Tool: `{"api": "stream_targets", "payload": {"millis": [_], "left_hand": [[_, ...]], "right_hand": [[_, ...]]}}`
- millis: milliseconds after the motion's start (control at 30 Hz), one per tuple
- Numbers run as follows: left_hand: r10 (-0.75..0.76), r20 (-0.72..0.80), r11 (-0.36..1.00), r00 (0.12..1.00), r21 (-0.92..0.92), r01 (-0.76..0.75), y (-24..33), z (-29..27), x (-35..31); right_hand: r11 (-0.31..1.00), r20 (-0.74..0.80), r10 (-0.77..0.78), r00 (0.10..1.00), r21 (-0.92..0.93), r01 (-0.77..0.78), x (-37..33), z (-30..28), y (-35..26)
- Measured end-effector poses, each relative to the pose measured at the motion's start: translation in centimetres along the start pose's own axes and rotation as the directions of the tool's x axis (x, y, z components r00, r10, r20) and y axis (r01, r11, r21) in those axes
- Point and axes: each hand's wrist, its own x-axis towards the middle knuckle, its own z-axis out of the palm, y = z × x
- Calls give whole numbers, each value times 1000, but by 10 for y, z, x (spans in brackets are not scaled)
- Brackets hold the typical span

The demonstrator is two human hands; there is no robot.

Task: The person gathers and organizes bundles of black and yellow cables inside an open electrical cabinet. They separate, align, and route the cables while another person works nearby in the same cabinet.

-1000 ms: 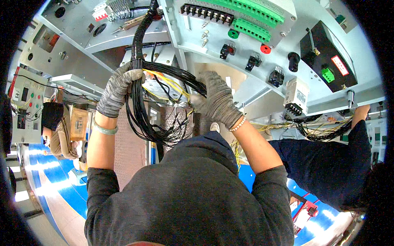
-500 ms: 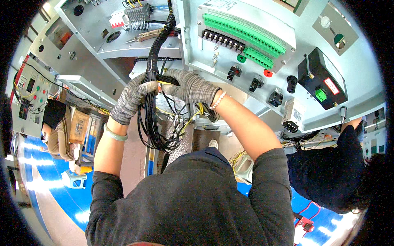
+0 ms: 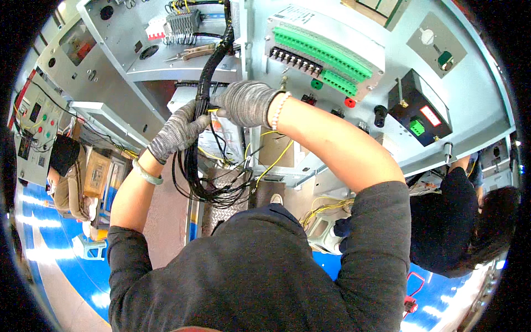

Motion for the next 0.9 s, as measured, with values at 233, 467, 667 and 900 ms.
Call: {"api": "stream_targets", "payload": {"millis": [233,467,667,900], "left_hand": [[-6,22,996,1000,-92,8,-7,1,3],[11,27,960,1000,-280,-3,7,6,-7],[72,15,937,997,-343,-63,-3,7,-4],[72,39,677,997,-736,-20,-19,14,-9]], "right_hand": [[999,-55,-14,998,34,15,-5,6,-2],[902,-76,208,975,400,-161,-18,18,-6],[940,-413,36,910,322,110,-14,48,2],[927,-411,44,911,357,116,-23,51,9]]}}
